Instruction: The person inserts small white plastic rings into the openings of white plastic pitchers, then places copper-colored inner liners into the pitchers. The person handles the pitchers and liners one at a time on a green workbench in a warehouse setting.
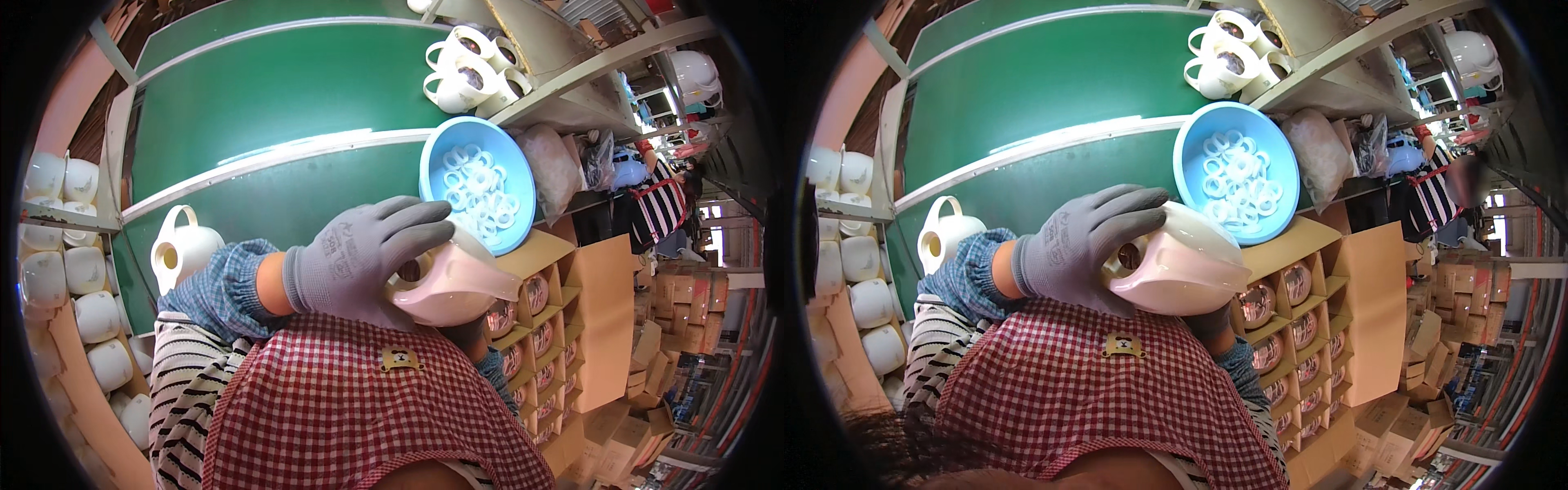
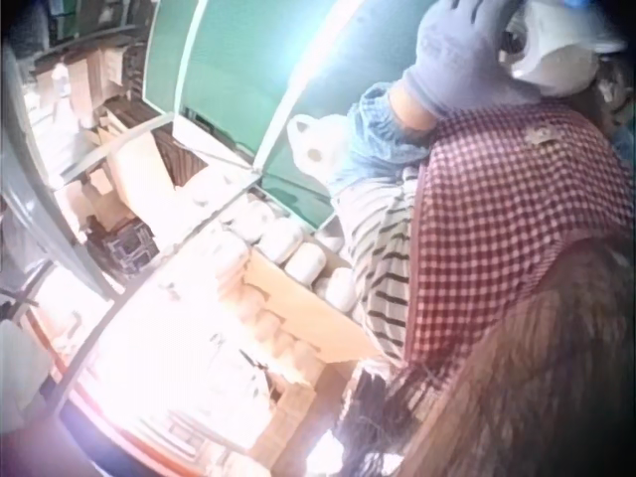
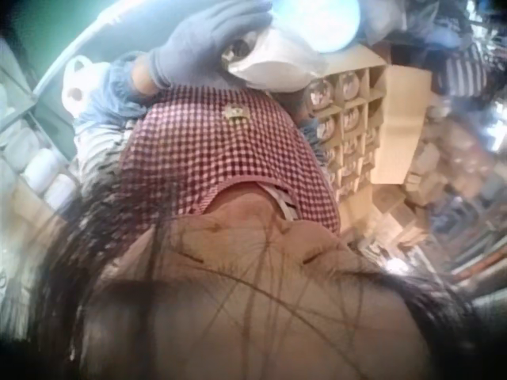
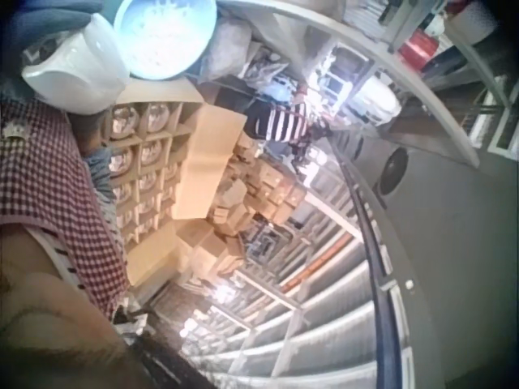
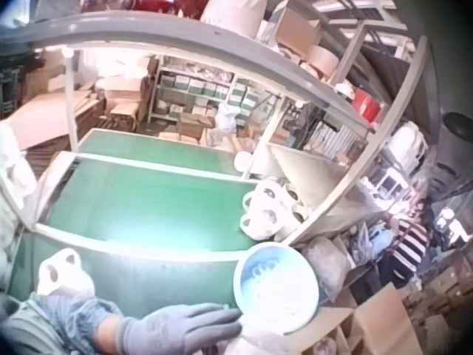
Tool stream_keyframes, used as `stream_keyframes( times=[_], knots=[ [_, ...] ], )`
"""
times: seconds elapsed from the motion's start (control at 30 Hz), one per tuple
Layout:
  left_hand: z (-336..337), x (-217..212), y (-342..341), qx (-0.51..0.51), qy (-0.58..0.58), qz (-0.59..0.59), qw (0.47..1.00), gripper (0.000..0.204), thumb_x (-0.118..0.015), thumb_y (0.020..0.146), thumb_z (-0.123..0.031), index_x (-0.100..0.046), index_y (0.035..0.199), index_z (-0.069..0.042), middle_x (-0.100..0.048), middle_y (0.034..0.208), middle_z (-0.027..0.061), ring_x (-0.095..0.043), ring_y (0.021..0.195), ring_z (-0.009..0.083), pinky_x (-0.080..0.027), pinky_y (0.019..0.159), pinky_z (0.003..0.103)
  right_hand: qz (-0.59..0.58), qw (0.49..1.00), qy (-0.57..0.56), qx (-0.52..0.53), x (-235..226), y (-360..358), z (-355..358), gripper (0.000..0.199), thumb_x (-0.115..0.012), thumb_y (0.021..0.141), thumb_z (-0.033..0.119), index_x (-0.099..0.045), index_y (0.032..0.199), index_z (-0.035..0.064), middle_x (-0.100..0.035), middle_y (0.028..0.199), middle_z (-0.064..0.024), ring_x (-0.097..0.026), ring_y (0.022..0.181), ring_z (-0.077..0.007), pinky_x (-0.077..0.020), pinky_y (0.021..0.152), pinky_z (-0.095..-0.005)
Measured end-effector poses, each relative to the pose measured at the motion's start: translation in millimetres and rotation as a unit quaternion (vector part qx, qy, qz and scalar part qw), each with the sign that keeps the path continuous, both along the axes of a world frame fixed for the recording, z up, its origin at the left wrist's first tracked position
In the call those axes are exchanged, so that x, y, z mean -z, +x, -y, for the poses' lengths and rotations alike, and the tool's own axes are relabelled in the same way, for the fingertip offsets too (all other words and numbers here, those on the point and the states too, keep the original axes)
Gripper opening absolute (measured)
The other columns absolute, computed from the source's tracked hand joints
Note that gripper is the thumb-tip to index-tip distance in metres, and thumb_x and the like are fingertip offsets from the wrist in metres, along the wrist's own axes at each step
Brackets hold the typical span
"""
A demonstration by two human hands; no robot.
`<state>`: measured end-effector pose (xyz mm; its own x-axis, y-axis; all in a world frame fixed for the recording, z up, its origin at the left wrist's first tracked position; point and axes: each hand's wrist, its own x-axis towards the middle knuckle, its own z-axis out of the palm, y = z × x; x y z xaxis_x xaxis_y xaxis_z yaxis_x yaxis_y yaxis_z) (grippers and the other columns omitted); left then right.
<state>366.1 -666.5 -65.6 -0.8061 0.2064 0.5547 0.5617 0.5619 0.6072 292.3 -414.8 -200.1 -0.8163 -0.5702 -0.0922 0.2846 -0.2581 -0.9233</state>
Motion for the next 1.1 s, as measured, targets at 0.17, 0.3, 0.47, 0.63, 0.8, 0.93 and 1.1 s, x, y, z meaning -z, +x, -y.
stream_keyframes(
  times=[0.17, 0.3, 0.47, 0.63, 0.8, 0.93, 1.1],
  knots=[
    [-6, -8, -7, 0.043, -0.005, -0.010, 0.999, 0.092, -0.090, 0.057, -0.038, -0.054, 0.135, -0.005, -0.055, 0.139, 0.0177, -0.058, 0.119, 0.0364, -0.052, 0.096, 0.044, 0.054, 0.998, -0.024, -0.008, 5, 2, 5, 0.051, -0.061, 0.098, 0.022, -0.047, 0.140, -0.0030, -0.059, 0.132, -0.0163, -0.060, 0.116, -0.0273, -0.0524, 0.094, -0.0387],
    [-5, -12, -9, 0.051, -0.030, 0.007, 0.998, 0.091, -0.090, 0.057, -0.036, -0.054, 0.136, -0.006, -0.055, 0.138, 0.0157, -0.056, 0.121, 0.0346, -0.052, 0.096, 0.043, 0.065, 0.997, -0.031, -0.010, 5, 0, 7, 0.052, -0.062, 0.097, 0.022, -0.047, 0.140, -0.0028, -0.059, 0.133, -0.0159, -0.060, 0.117, -0.0267, -0.0521, 0.095, -0.0381],
    [-1, -15, -11, 0.047, -0.033, 0.014, 0.998, 0.095, -0.091, 0.054, -0.037, -0.054, 0.136, -0.006, -0.055, 0.138, 0.0156, -0.056, 0.121, 0.0347, -0.052, 0.096, 0.043, 0.074, 0.997, -0.031, -0.012, 5, -2, 12, 0.053, -0.063, 0.096, 0.021, -0.046, 0.141, -0.0025, -0.058, 0.134, -0.0154, -0.060, 0.118, -0.0260, -0.0517, 0.095, -0.0374],
    [9, -2, -20, 0.047, -0.019, 0.023, 0.998, 0.102, -0.094, 0.049, -0.037, -0.052, 0.135, -0.002, -0.052, 0.141, 0.0239, -0.056, 0.124, 0.0417, -0.051, 0.099, 0.048, 0.073, 0.997, -0.032, -0.022, 6, -13, 25, 0.055, -0.065, 0.095, 0.021, -0.046, 0.141, -0.0023, -0.057, 0.135, -0.0149, -0.059, 0.119, -0.0253, -0.0513, 0.096, -0.0367],
    [27, 6, -30, 0.055, 0.008, 0.032, 0.998, 0.105, -0.095, 0.053, -0.040, -0.048, 0.138, 0.000, -0.049, 0.142, 0.0267, -0.054, 0.126, 0.0435, -0.047, 0.104, 0.048, 0.066, 0.997, -0.022, -0.021, 2, -23, 29, 0.056, -0.066, 0.095, 0.021, -0.046, 0.142, -0.0020, -0.056, 0.136, -0.0144, -0.059, 0.119, -0.0246, -0.0510, 0.097, -0.0360],
    [60, 48, -34, 0.006, 0.145, 0.135, 0.980, 0.112, -0.095, 0.061, -0.036, -0.037, 0.148, 0.002, -0.042, 0.150, 0.0252, -0.045, 0.138, 0.0372, -0.036, 0.115, 0.043, 0.041, 0.999, 0.018, -0.029, -10, -32, 15, 0.058, -0.067, 0.094, 0.021, -0.045, 0.142, -0.0018, -0.056, 0.137, -0.0141, -0.059, 0.120, -0.0240, -0.0507, 0.097, -0.0354],
    [73, 126, -68, -0.034, 0.379, 0.213, 0.900, 0.123, -0.094, 0.064, -0.035, -0.022, 0.157, 0.002, -0.035, 0.157, 0.0207, -0.032, 0.147, 0.0306, -0.023, 0.122, 0.042, -0.048, 0.994, 0.087, -0.055, -39, -80, 38, 0.059, -0.069, 0.093, 0.020, -0.045, 0.143, -0.0015, -0.055, 0.138, -0.0136, -0.058, 0.121, -0.0233, -0.0503, 0.098, -0.0348]
  ],
)
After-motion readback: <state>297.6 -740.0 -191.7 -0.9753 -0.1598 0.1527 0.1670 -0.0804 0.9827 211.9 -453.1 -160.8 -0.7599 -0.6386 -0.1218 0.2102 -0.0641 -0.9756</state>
